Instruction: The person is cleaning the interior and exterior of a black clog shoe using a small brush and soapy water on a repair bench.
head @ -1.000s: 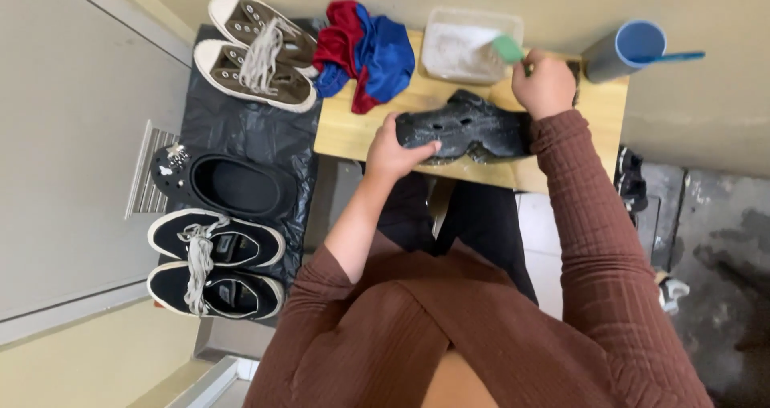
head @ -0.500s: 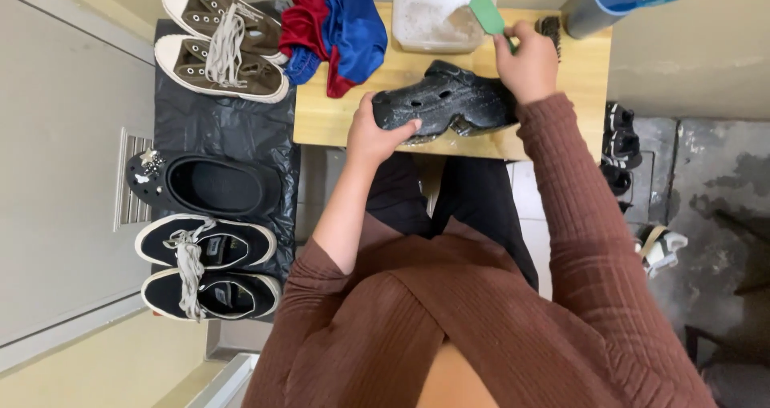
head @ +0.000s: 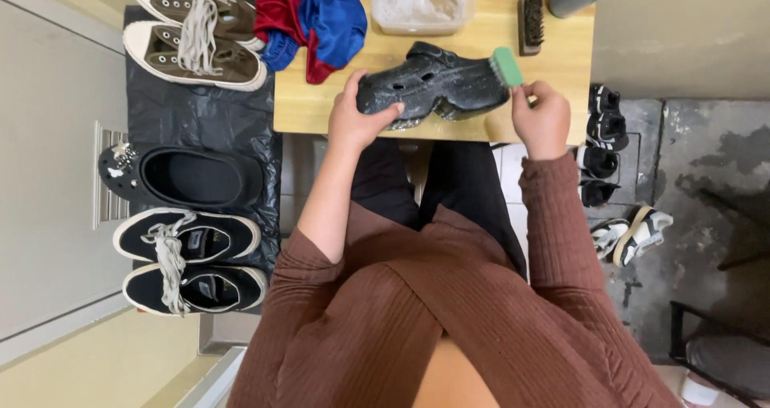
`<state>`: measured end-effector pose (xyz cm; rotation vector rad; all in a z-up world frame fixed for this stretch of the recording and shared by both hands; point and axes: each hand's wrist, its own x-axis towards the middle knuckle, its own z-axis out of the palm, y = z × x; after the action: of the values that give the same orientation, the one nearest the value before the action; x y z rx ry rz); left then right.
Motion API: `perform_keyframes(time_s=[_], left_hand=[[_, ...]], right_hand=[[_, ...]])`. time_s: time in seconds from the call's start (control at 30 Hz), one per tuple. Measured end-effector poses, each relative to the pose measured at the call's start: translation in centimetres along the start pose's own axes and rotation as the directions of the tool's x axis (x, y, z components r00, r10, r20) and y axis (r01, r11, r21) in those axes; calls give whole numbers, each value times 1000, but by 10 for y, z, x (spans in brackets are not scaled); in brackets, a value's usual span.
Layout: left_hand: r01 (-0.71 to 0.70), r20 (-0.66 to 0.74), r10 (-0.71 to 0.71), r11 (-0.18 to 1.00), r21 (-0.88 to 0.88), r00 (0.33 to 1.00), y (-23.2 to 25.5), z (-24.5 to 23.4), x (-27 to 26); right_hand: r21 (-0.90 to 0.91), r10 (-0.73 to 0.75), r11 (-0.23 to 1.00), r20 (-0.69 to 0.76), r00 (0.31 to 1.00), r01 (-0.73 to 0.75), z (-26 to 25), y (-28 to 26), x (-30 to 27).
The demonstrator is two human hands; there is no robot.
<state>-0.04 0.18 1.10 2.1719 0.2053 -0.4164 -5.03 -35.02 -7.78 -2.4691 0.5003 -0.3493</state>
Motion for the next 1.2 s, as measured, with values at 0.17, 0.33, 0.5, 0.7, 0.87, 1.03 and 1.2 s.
perform_keyframes(time_s=[0.17,0.33,0.5,0.7,0.87,1.03,1.2], left_hand=[[6,-10,-6,1000,6,1000,-4,3,3],[3,-13,-3,1000,3,1000,-5,3,2],[-21,-12,21,1000,10,1000,-6,3,7],[-19,-9,19,1000,8,1000,2,0,-3],[23,1,-23,1000,14,1000,5,-1,-9],[5,-15,-5,1000,8,1000,9,-3,-7],[21,-8,-21,1000,23,1000,13,-3,-11]], right_hand=[[-61,-91,994,8,996,91,-4,-82,-58],[-57,-87,994,101,991,93,-25,-57,-39],[-77,-122,990,-42,992,119,15,-73,-34],[-194,-131,971,47,990,138,-27,-63,-69],[-188,-47,981,3,999,47,-10,-69,-56],[-282,-177,943,35,984,179,-10,-84,-89],[-83,-12,996,-3,1000,12,-18,-47,-36]])
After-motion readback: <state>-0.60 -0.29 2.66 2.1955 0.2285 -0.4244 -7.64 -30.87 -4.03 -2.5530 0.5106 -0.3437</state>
